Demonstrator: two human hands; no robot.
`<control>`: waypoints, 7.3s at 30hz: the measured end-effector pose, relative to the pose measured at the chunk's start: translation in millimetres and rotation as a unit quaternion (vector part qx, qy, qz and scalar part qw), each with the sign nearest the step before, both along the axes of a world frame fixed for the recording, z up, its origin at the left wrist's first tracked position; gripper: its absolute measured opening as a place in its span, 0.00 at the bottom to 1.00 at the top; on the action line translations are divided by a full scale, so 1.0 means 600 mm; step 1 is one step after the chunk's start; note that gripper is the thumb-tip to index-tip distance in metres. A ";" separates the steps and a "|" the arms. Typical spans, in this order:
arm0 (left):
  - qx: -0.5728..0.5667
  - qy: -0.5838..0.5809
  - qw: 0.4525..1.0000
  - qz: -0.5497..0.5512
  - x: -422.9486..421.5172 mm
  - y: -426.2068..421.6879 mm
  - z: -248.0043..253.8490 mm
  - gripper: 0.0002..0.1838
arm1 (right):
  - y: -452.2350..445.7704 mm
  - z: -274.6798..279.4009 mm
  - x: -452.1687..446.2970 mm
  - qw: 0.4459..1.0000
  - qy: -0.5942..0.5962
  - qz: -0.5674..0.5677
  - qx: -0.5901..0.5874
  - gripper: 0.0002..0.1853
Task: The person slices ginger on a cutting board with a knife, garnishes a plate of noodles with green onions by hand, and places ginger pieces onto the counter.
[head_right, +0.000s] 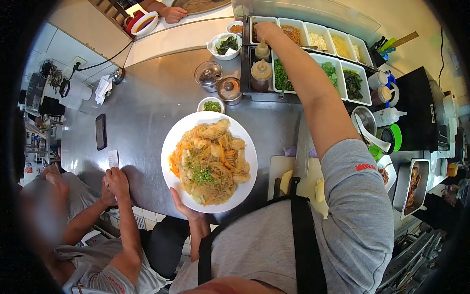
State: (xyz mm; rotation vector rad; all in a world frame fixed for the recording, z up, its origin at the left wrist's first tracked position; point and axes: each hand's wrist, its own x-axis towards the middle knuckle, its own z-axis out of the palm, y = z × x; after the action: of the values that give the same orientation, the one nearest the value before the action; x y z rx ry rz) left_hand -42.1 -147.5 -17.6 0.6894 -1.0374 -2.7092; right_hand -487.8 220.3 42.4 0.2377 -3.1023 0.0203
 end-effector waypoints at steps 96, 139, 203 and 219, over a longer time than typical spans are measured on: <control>-0.873 0.349 0.331 -0.084 -0.894 0.057 0.062 0.24 | -0.248 -0.256 1.298 0.632 -0.349 -0.577 -0.381 0.07; -0.551 0.163 0.750 -0.329 -0.004 0.053 0.014 0.08 | -0.190 -0.008 0.865 0.954 -0.062 -0.211 -0.205 0.31; -0.480 0.630 0.245 -0.559 0.111 0.359 0.046 0.13 | -0.085 0.014 1.210 0.717 0.167 -0.535 -0.414 0.19; -0.535 0.568 0.323 -0.536 0.070 0.482 0.134 0.07 | -0.172 0.039 1.245 0.650 0.221 -0.569 -0.454 0.17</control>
State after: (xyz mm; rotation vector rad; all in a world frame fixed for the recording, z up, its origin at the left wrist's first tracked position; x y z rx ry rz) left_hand -0.3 141.4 62.7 -2.3101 -2.3314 -0.9692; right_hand 259.0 116.8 65.8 -1.4095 -1.8464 1.1622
